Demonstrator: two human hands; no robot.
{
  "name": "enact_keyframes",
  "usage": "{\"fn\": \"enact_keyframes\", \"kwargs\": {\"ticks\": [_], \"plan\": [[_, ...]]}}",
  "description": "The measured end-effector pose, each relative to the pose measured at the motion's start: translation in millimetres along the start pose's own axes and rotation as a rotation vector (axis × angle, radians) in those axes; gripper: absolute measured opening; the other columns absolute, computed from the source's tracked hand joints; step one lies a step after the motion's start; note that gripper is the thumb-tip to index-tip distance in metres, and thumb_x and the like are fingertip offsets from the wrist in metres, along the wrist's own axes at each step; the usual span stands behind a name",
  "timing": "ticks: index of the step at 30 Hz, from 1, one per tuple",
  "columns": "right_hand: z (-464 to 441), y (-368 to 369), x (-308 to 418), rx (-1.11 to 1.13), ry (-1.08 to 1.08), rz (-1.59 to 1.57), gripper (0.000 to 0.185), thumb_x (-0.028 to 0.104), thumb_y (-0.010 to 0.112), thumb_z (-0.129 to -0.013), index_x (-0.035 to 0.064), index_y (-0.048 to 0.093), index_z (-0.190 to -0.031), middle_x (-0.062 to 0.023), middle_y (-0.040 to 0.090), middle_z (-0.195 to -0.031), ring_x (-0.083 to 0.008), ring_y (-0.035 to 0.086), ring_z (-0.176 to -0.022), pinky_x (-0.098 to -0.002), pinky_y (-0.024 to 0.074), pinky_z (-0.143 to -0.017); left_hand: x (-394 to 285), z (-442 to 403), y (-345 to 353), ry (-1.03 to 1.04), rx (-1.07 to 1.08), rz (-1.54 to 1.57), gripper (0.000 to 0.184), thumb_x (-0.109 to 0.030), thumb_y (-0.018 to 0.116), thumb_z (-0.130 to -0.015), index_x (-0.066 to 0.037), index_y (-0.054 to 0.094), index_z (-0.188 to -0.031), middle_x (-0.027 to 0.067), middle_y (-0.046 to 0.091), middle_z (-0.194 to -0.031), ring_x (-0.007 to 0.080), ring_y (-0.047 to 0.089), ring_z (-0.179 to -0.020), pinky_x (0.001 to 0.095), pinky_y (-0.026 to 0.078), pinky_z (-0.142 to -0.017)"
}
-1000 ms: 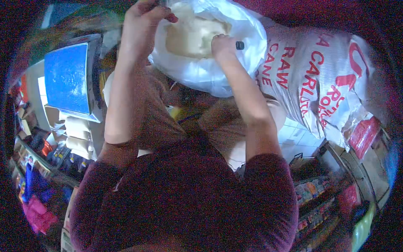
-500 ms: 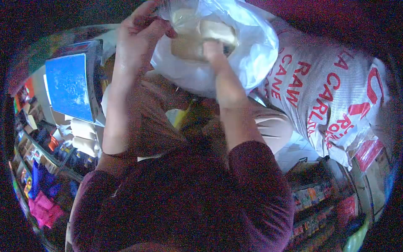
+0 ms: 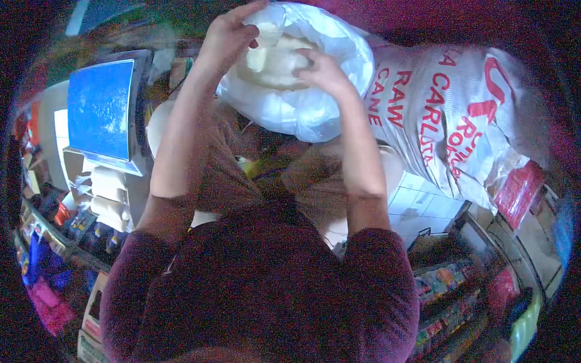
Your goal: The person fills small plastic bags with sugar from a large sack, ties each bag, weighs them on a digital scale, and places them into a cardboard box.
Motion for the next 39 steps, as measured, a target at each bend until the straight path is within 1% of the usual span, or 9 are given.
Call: {"fn": "enact_keyframes", "kwargs": {"ticks": [1,4,7,10,12,15,21,34,39], "plan": [[7.1,-17.6,3.9,-0.056,-0.007,0.080,0.054,0.017,0.069,-0.076,0.0033,0.052,-0.125,-0.0142,0.060,-0.113,-0.0201,0.058,-0.095,-0.0298,0.0445,-0.086,-3.4,1.3,-1.0,0.038,-0.015,-0.174,0.055,-0.007,0.054,-0.070,-0.010,0.053,-0.125,0.0173,0.064,-0.103,0.0238,0.065,-0.070,0.0345,0.051,-0.073],[43.0,-58.3,70.9,-0.191,-0.093,0.097,0.053,0.019,0.070,-0.077,0.0005,0.052,-0.123,-0.0137,0.058,-0.118,-0.0175,0.055,-0.104,-0.0298,0.0418,-0.093,-3.7,6.4,2.7,0.009,0.003,-0.086,0.056,-0.009,0.054,-0.070,-0.010,0.053,-0.125,0.0172,0.064,-0.102,0.0228,0.065,-0.067,0.0343,0.051,-0.073],[52.5,-92.8,89.7,-0.246,-0.155,0.118,0.052,0.019,0.071,-0.075,0.0039,0.053,-0.122,-0.0148,0.063,-0.109,-0.0205,0.061,-0.093,-0.0311,0.0472,-0.083,13.4,4.7,15.2,-0.086,0.115,-0.080,0.057,-0.012,0.055,-0.070,-0.011,0.053,-0.126,0.0167,0.064,-0.105,0.0209,0.065,-0.068,0.0335,0.051,-0.072],[60.2,-99.9,136.5,-0.245,-0.076,0.274,0.052,0.020,0.069,-0.077,0.0009,0.053,-0.122,-0.0109,0.061,-0.110,-0.0173,0.056,-0.101,-0.0284,0.0431,-0.090,9.3,5.7,20.5,-0.045,0.081,0.006,0.058,-0.014,0.057,-0.070,-0.012,0.052,-0.127,0.0161,0.063,-0.108,0.0198,0.064,-0.069,0.0325,0.051,-0.070],[53.5,-96.1,161.4,-0.243,-0.096,0.395,0.052,0.023,0.068,-0.078,0.0014,0.053,-0.122,-0.0146,0.063,-0.107,-0.0196,0.060,-0.099,-0.0300,0.0443,-0.089,8.0,3.8,25.1,-0.006,0.067,0.003,0.059,-0.014,0.057,-0.069,-0.013,0.052,-0.128,0.0155,0.063,-0.108,0.0197,0.064,-0.070,0.0331,0.052,-0.067],[33.7,-77.1,179.7,-0.200,-0.105,0.936,0.050,0.030,0.064,-0.077,0.0043,0.055,-0.119,-0.0193,0.063,-0.105,-0.0353,0.060,-0.099,-0.0372,0.0464,-0.086,9.8,0.9,31.6,-0.015,0.072,0.011,0.061,-0.017,0.059,-0.068,-0.015,0.051,-0.129,0.0146,0.063,-0.108,0.0198,0.065,-0.072,0.0345,0.053,-0.061],[31.7,-50.7,219.6,-0.250,-0.125,1.496,0.031,0.029,0.057,-0.080,0.0150,0.059,-0.108,-0.0117,0.064,-0.100,-0.0293,0.061,-0.097,-0.0434,0.0467,-0.082,10.3,5.0,33.9,-0.107,0.127,-0.046,0.063,-0.019,0.058,-0.069,-0.020,0.049,-0.131,0.0131,0.065,-0.099,0.0195,0.064,-0.072,0.0357,0.054,-0.055],[48.0,-56.8,216.3,-0.393,-0.275,1.518,0.032,0.025,0.055,-0.080,0.0156,0.058,-0.110,-0.0110,0.062,-0.099,-0.0276,0.059,-0.098,-0.0447,0.0455,-0.081,5.8,9.1,27.9,-0.109,0.086,0.040,0.061,-0.018,0.059,-0.070,-0.015,0.050,-0.130,0.0095,0.066,-0.081,0.0171,0.062,-0.068,0.0312,0.049,-0.066],[54.5,-53.0,223.0,-0.436,-0.311,1.435,0.032,0.023,0.057,-0.079,0.0137,0.059,-0.109,-0.0089,0.062,-0.092,-0.0261,0.060,-0.090,-0.0429,0.0453,-0.073,11.5,4.2,30.1,-0.096,0.082,-0.042,0.060,-0.017,0.058,-0.070,-0.017,0.051,-0.129,0.0120,0.067,-0.085,0.0196,0.064,-0.071,0.0318,0.050,-0.070]]}}
Point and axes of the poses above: each hand's wrist, its own z-axis away from the middle knuckle, its own y-axis out of the palm, x = y × z, the point moved 10 cm from there along -z, towards the middle knuckle
